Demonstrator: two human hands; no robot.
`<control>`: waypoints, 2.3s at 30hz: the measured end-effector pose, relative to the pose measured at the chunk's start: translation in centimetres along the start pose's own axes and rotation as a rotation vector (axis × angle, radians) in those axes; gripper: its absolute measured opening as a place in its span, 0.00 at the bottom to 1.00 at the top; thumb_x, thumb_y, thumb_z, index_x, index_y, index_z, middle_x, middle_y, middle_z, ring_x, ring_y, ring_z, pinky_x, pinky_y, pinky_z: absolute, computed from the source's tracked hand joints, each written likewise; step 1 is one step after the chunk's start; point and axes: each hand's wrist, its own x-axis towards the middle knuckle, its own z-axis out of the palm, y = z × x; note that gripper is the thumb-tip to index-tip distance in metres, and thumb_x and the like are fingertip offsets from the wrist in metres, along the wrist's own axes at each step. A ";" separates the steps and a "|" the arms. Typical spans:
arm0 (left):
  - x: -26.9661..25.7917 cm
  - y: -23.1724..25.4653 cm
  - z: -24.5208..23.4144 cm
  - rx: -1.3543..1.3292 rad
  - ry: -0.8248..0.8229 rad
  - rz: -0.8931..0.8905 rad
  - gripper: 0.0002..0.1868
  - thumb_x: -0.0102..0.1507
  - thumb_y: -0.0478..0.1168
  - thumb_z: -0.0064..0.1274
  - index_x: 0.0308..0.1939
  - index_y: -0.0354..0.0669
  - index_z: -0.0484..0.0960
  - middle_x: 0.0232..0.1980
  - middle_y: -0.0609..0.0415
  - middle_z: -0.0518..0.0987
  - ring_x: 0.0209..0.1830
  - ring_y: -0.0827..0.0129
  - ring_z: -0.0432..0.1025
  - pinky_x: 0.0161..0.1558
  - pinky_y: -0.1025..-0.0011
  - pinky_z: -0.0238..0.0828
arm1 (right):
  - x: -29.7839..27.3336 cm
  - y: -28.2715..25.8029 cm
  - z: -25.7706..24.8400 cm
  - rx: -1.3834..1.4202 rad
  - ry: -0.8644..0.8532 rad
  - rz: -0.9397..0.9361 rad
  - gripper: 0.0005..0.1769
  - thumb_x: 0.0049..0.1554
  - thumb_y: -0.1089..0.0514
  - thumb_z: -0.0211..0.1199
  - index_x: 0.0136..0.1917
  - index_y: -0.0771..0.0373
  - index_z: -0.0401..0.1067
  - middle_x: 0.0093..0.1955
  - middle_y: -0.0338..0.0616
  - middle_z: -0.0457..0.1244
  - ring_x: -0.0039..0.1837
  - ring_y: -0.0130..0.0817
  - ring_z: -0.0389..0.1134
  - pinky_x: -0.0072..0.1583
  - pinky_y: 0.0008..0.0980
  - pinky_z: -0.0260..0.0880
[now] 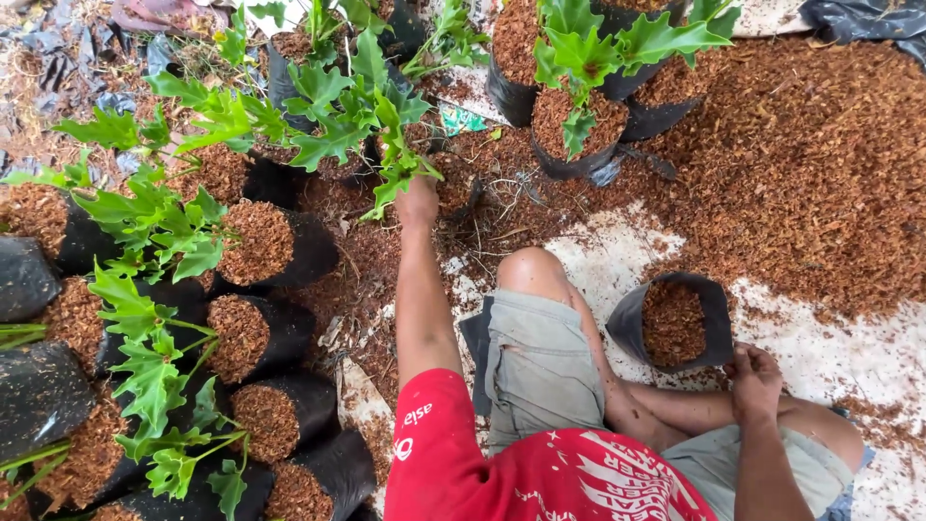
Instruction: The person is repotting small plants into larger nursery bags, filling them with a brown organic potting medium.
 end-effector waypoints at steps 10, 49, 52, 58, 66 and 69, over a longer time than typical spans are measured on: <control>1.8 -8.1 7.0 -0.260 0.676 -0.442 0.09 0.69 0.37 0.49 0.51 0.51 0.80 0.57 0.58 0.72 0.55 0.67 0.65 0.58 0.65 0.61 | 0.3 1.4 -0.6 0.139 -0.031 -0.080 0.12 0.72 0.62 0.54 0.67 0.63 0.68 0.52 0.43 0.63 0.52 0.31 0.65 0.56 0.29 0.69; 2.4 -2.8 9.5 0.081 0.310 0.266 0.09 0.69 0.41 0.46 0.41 0.47 0.82 0.31 0.54 0.81 0.25 0.64 0.73 0.27 0.66 0.70 | -0.5 1.0 0.1 0.119 -0.013 -0.108 0.12 0.71 0.64 0.56 0.66 0.67 0.68 0.55 0.48 0.64 0.54 0.35 0.66 0.59 0.33 0.69; 0.1 -1.2 7.8 0.072 0.652 0.543 0.09 0.67 0.41 0.50 0.40 0.45 0.84 0.30 0.61 0.82 0.19 0.71 0.69 0.18 0.73 0.61 | -0.3 0.6 0.0 0.176 -0.025 -0.162 0.13 0.70 0.65 0.55 0.67 0.68 0.67 0.55 0.48 0.63 0.54 0.35 0.67 0.56 0.32 0.68; -8.7 8.1 -0.3 0.015 0.040 0.333 0.25 0.71 0.53 0.46 0.39 0.34 0.86 0.23 0.47 0.80 0.16 0.59 0.73 0.20 0.66 0.73 | -6.7 -14.1 0.6 -0.047 -0.190 -0.280 0.36 0.56 0.62 0.64 0.75 0.65 0.58 0.64 0.55 0.61 0.64 0.47 0.64 0.66 0.47 0.67; -20.6 23.8 -1.1 -0.022 -0.338 1.089 0.20 0.67 0.58 0.40 0.52 0.55 0.81 0.46 0.53 0.85 0.34 0.63 0.82 0.39 0.62 0.83 | -12.3 -30.4 5.6 -0.284 -0.530 -0.938 0.83 0.26 0.36 0.70 0.82 0.69 0.30 0.85 0.69 0.32 0.85 0.62 0.34 0.79 0.64 0.32; -23.2 27.9 1.7 -0.309 -0.381 1.335 0.08 0.60 0.44 0.55 0.39 0.50 0.85 0.38 0.58 0.87 0.29 0.68 0.78 0.38 0.69 0.74 | -9.9 -30.7 3.4 -0.091 -0.609 -0.963 0.84 0.22 0.62 0.76 0.84 0.57 0.31 0.79 0.77 0.45 0.75 0.71 0.54 0.71 0.72 0.57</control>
